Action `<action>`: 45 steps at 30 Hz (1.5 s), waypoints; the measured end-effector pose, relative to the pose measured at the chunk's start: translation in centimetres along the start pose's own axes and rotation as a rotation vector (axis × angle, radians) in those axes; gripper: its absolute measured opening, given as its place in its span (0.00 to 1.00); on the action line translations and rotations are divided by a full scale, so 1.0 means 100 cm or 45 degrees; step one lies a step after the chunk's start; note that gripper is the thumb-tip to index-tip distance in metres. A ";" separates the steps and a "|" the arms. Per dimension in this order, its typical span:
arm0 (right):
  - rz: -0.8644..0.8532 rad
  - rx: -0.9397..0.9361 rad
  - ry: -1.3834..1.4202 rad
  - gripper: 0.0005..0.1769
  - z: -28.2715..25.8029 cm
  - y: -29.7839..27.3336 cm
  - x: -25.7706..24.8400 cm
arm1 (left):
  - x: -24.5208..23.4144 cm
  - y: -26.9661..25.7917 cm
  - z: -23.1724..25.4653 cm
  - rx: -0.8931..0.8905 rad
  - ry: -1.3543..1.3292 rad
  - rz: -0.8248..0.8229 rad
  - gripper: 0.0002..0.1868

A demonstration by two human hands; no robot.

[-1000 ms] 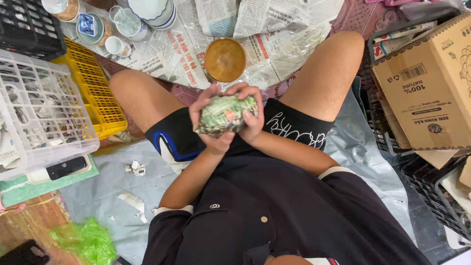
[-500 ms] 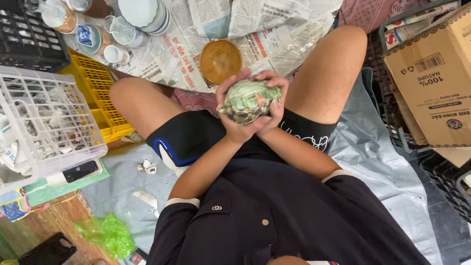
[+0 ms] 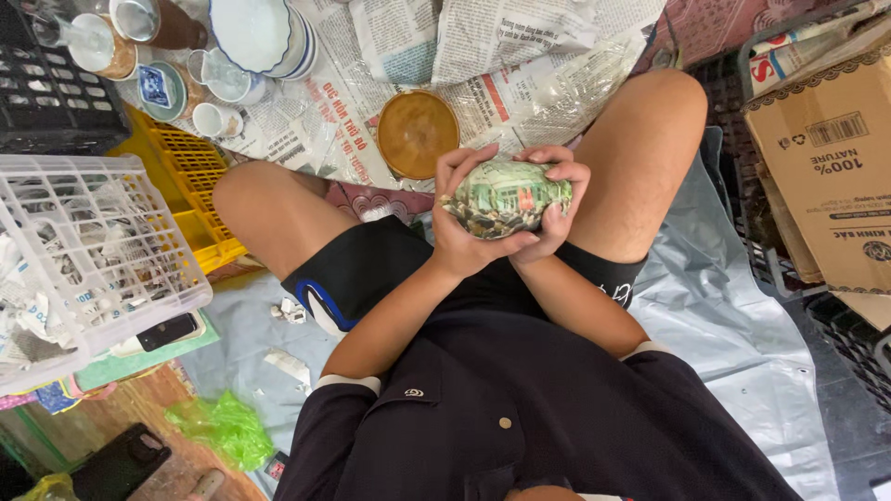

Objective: The person sits on the floor and wraps various ceramic items, including bowls and plates, with newspaper. They fold the paper around each item and place the wrapped objects into a white plastic basket.

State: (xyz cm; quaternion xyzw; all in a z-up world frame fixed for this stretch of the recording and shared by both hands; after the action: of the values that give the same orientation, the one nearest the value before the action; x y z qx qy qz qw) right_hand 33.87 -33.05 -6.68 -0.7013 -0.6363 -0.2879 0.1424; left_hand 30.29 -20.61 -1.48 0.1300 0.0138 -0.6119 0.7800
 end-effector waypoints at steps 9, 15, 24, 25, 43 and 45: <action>-0.069 -0.051 -0.309 0.26 0.012 0.008 0.007 | -0.019 0.040 -0.006 0.009 -0.178 -0.163 0.46; 0.027 0.112 -0.245 0.38 0.035 0.005 -0.001 | -0.063 0.107 -0.043 0.022 -0.214 -0.036 0.41; -0.129 0.191 -0.260 0.32 0.046 -0.003 -0.001 | -0.086 0.218 -0.108 0.346 0.859 0.145 0.35; -0.144 0.184 -0.257 0.32 0.046 -0.003 0.001 | -0.082 0.223 -0.117 0.344 0.905 0.117 0.35; -0.410 0.392 -0.331 0.31 0.060 -0.018 0.025 | -0.084 0.203 -0.169 0.348 1.036 0.010 0.50; -0.428 0.395 -0.323 0.31 0.061 -0.019 0.027 | -0.087 0.199 -0.170 0.299 1.056 -0.023 0.51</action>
State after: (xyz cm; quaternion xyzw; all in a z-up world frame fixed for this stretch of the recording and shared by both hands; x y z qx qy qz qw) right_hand 33.49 -27.15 -10.25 -0.5861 -0.7932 -0.1164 0.1174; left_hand 49.54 -4.25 -12.59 0.4527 0.2576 -0.5120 0.6830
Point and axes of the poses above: each hand's wrist, its own y-axis towards the middle knuckle, its own x-axis out of the palm, z = x × y, the point moved 7 cm from there along y, towards the middle knuckle, and after that the axes turned 6 degrees about -y, right-handed, at the moved point
